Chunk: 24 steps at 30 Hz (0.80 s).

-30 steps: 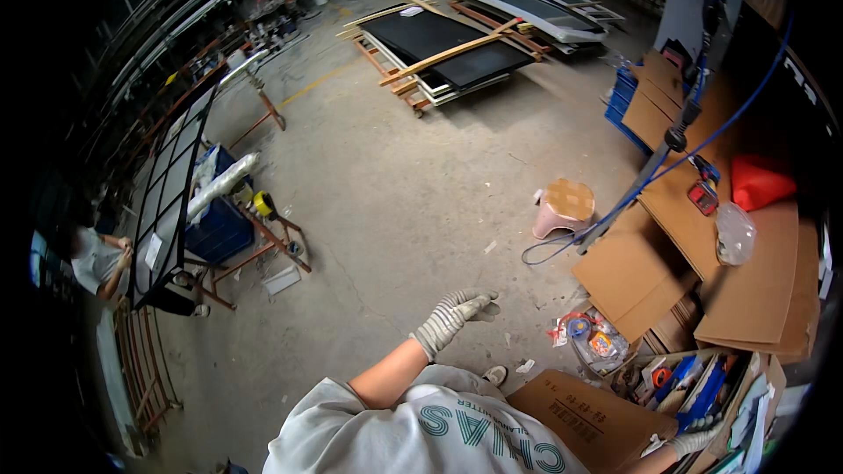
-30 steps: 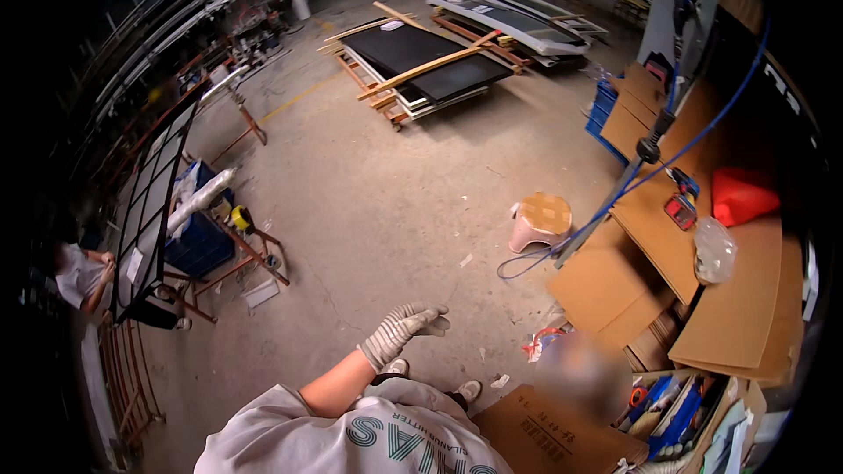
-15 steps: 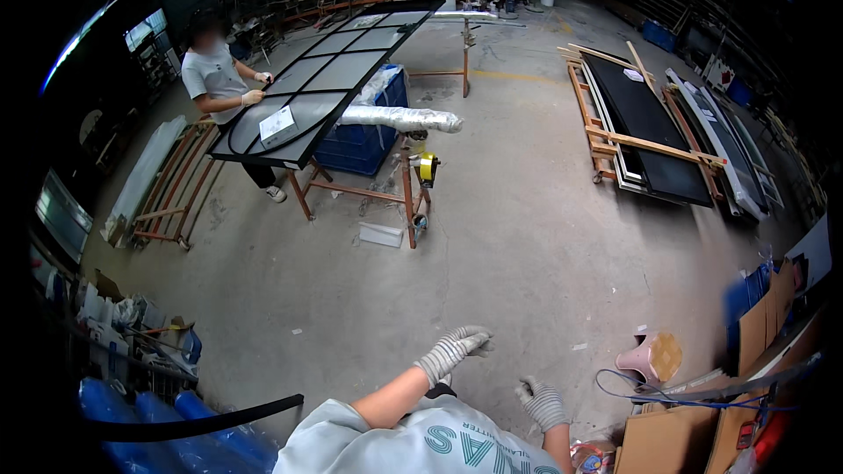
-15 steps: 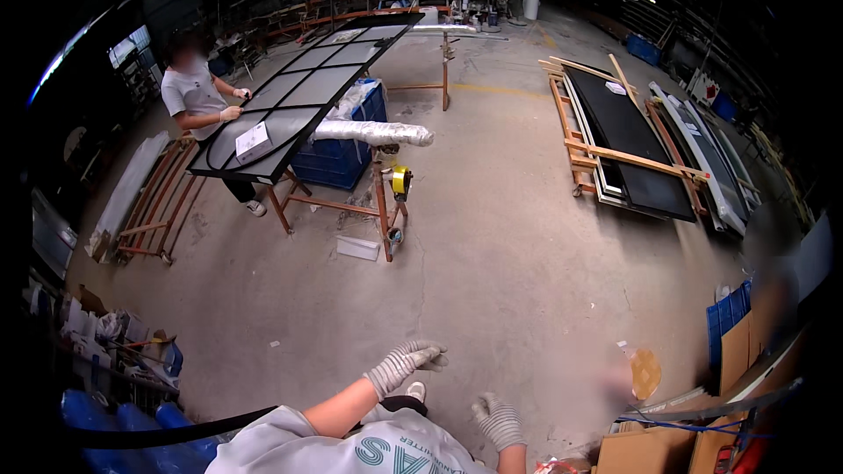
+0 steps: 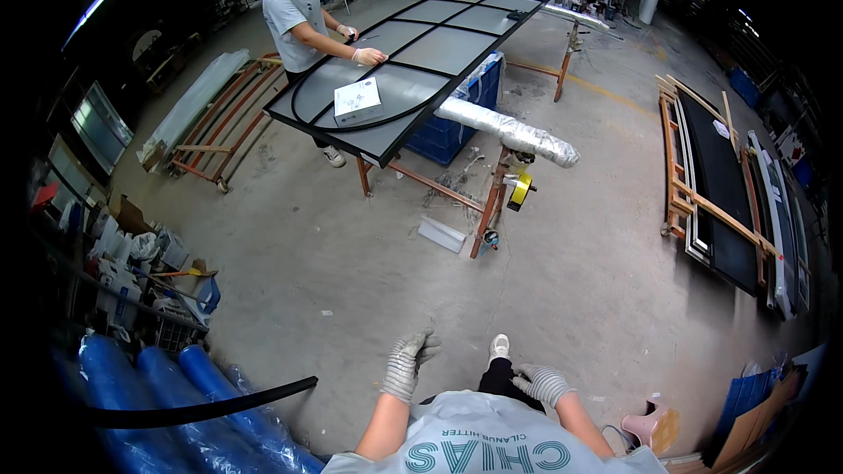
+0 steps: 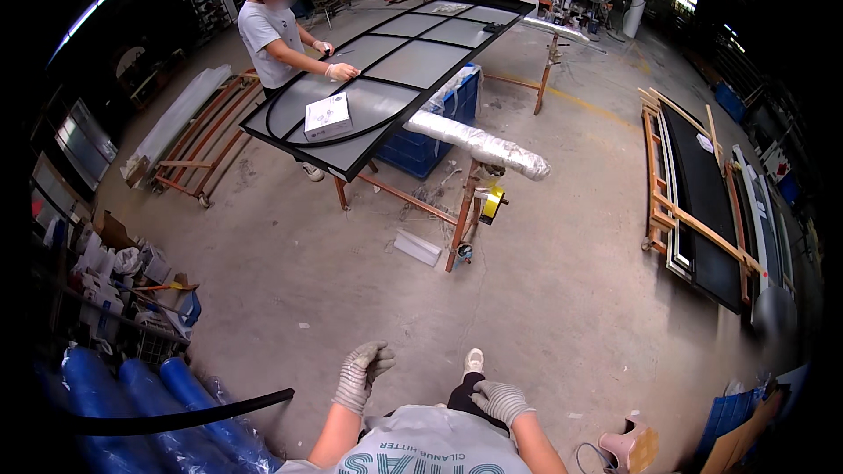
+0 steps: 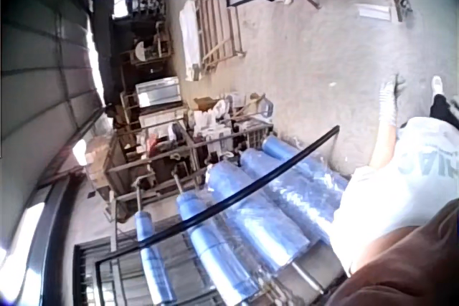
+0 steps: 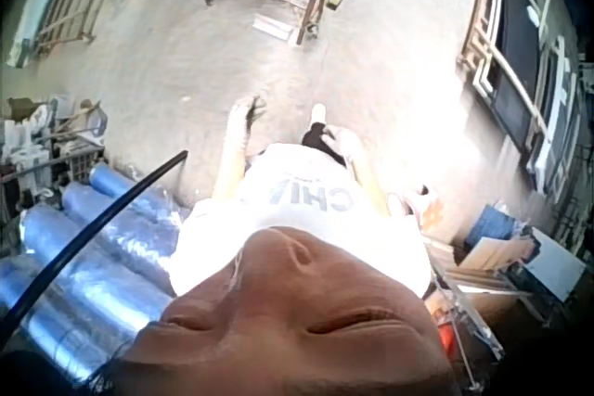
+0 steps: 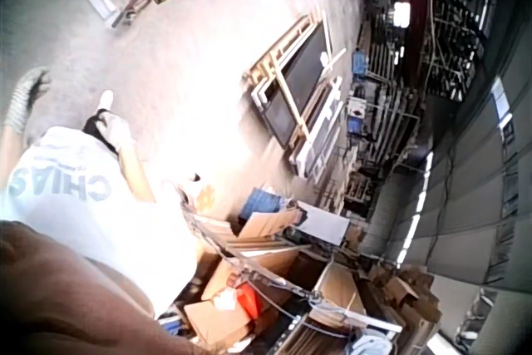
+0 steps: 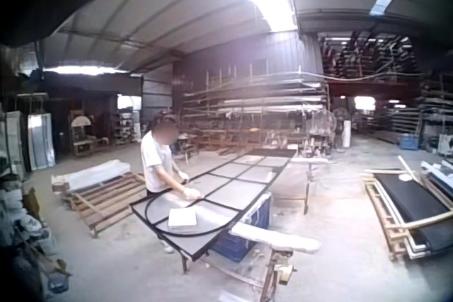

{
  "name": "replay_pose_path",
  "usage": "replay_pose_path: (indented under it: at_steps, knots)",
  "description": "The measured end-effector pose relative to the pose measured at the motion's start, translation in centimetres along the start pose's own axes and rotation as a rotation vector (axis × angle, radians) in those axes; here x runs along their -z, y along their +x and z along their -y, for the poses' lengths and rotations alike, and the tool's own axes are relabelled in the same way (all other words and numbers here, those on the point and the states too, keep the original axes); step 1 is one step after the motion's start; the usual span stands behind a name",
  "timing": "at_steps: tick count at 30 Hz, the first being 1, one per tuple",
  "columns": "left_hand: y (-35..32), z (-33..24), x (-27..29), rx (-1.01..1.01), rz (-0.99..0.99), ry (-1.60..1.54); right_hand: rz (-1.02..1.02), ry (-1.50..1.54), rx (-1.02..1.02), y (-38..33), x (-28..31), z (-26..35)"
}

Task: The person cleans a large glass panel with a spray bottle and cloth, then wraps a small box in white protective material and secures it with tape. The person also applies a green strip to the frame of the glass panel.

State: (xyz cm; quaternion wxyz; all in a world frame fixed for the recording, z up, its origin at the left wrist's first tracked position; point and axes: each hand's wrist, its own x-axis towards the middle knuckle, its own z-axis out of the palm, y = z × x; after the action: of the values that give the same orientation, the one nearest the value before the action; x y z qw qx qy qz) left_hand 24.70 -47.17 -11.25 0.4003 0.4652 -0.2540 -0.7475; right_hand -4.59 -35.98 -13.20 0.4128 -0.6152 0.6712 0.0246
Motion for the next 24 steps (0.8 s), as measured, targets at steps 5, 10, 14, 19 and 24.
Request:
replay_pose_path:
  at_steps: [5,10,14,19,24]
  knots:
    - [5.2,-2.0,4.2,-0.071,-0.248,-0.077,0.011,-0.116,0.064,11.3,8.0,1.7]
    - [12.9,-9.3,1.6,-0.243,-0.303,-0.106,0.05,-0.198,0.269,23.1,13.1,2.9]
    - [17.1,-15.5,-1.5,-0.349,-0.314,-0.009,0.058,-0.282,0.405,32.2,18.8,5.6]
    - [21.3,-16.4,3.4,-0.371,-0.446,-0.155,-0.027,-0.331,0.541,39.8,26.4,11.1]
    - [27.7,-19.6,8.4,-0.213,-0.594,-0.044,-0.145,-0.213,0.433,44.2,27.2,13.5]
